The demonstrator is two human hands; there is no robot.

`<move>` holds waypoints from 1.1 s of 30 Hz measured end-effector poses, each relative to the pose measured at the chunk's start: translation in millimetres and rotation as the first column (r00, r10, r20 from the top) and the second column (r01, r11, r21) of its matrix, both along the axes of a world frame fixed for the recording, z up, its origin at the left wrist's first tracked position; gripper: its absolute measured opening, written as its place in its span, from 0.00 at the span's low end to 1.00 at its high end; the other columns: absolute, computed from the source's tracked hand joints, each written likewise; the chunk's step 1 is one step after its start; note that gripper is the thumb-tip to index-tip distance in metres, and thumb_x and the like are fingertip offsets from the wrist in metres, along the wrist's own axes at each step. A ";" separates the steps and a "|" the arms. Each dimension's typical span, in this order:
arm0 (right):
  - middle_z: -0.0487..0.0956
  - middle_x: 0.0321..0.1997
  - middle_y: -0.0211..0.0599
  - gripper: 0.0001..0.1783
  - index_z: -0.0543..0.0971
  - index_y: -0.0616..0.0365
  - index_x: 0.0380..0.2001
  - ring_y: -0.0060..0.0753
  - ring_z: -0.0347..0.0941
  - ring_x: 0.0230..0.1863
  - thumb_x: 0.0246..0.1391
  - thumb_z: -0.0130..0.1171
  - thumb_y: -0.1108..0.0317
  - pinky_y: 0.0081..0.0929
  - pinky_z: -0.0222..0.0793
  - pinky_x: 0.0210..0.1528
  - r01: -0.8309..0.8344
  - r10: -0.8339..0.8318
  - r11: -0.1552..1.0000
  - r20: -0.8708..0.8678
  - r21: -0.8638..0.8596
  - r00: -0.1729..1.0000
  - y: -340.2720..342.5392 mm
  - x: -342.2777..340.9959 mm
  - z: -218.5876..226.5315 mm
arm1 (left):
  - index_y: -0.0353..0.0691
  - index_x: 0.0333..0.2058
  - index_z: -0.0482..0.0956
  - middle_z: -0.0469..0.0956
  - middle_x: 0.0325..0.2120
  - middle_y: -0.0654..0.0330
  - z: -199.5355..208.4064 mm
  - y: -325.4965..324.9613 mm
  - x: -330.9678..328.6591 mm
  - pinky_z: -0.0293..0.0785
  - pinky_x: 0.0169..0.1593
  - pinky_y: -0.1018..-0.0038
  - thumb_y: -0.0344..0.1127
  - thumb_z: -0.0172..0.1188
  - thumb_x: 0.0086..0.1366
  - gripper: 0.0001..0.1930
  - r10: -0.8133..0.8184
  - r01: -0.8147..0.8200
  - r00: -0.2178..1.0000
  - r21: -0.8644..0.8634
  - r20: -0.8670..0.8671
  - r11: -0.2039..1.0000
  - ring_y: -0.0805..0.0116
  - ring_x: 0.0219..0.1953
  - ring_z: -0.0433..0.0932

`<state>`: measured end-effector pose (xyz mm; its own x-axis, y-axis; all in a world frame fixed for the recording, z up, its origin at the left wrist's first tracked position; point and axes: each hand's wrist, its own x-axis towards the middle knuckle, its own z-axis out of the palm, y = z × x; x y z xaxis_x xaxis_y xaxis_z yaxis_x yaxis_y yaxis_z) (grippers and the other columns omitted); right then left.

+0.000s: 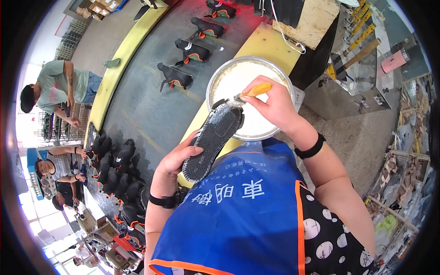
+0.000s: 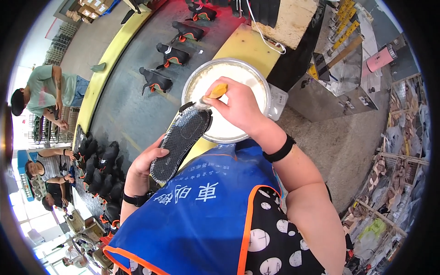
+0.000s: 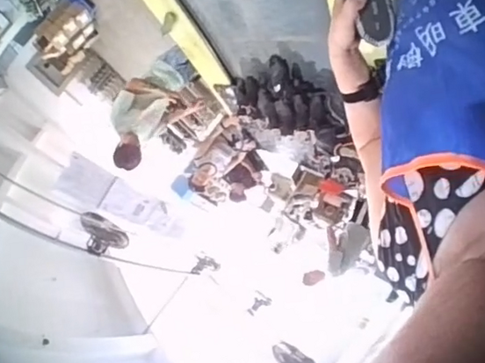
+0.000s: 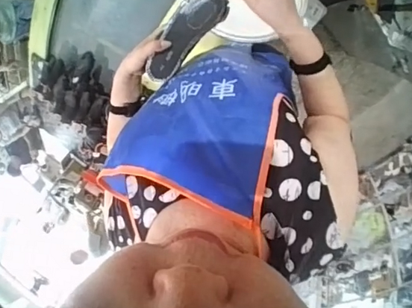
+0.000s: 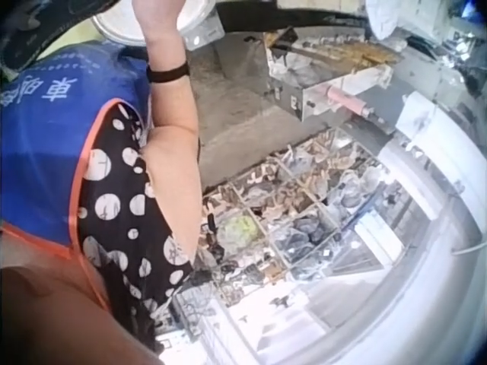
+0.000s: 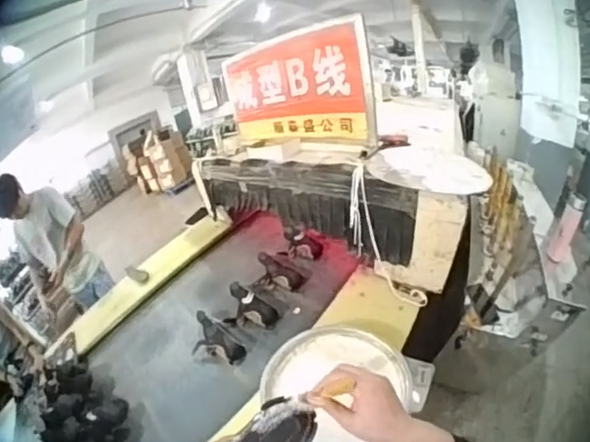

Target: Apply adhesive to shoe soles using a brush and place them on a conveyor belt.

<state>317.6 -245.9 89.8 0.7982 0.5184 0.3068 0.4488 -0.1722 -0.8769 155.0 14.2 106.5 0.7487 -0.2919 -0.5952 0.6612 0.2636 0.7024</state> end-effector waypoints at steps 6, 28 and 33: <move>0.77 0.27 0.37 0.07 0.77 0.58 0.30 0.28 0.75 0.27 0.54 0.65 0.69 0.26 0.69 0.31 -0.022 0.028 0.985 -0.031 0.174 0.999 16.5 -11.8 -6.3 | 0.30 0.68 0.55 0.69 0.61 0.49 -8.9 4.5 -5.1 0.64 0.65 0.71 0.39 0.60 0.53 0.44 0.049 -0.046 0.997 -0.050 0.057 0.998 0.62 0.60 0.71; 0.77 0.20 0.44 0.10 0.74 0.61 0.26 0.46 0.75 0.21 0.52 0.63 0.67 0.37 0.69 0.27 0.339 -0.346 0.937 -0.098 -0.080 0.933 35.5 -15.5 -13.6 | 0.37 0.68 0.54 0.70 0.56 0.54 -2.1 -13.1 -12.0 0.63 0.62 0.71 0.30 0.62 0.55 0.43 -0.032 -0.187 0.908 0.474 0.418 0.861 0.66 0.57 0.69; 0.74 0.21 0.42 0.08 0.72 0.59 0.26 0.45 0.73 0.24 0.54 0.61 0.69 0.36 0.67 0.29 0.124 -0.110 0.989 0.158 -0.079 0.981 33.7 4.6 -4.2 | 0.36 0.68 0.54 0.70 0.56 0.54 4.1 -1.8 -8.7 0.65 0.61 0.70 0.33 0.61 0.57 0.41 -0.063 -0.046 0.955 0.354 0.290 0.934 0.67 0.57 0.69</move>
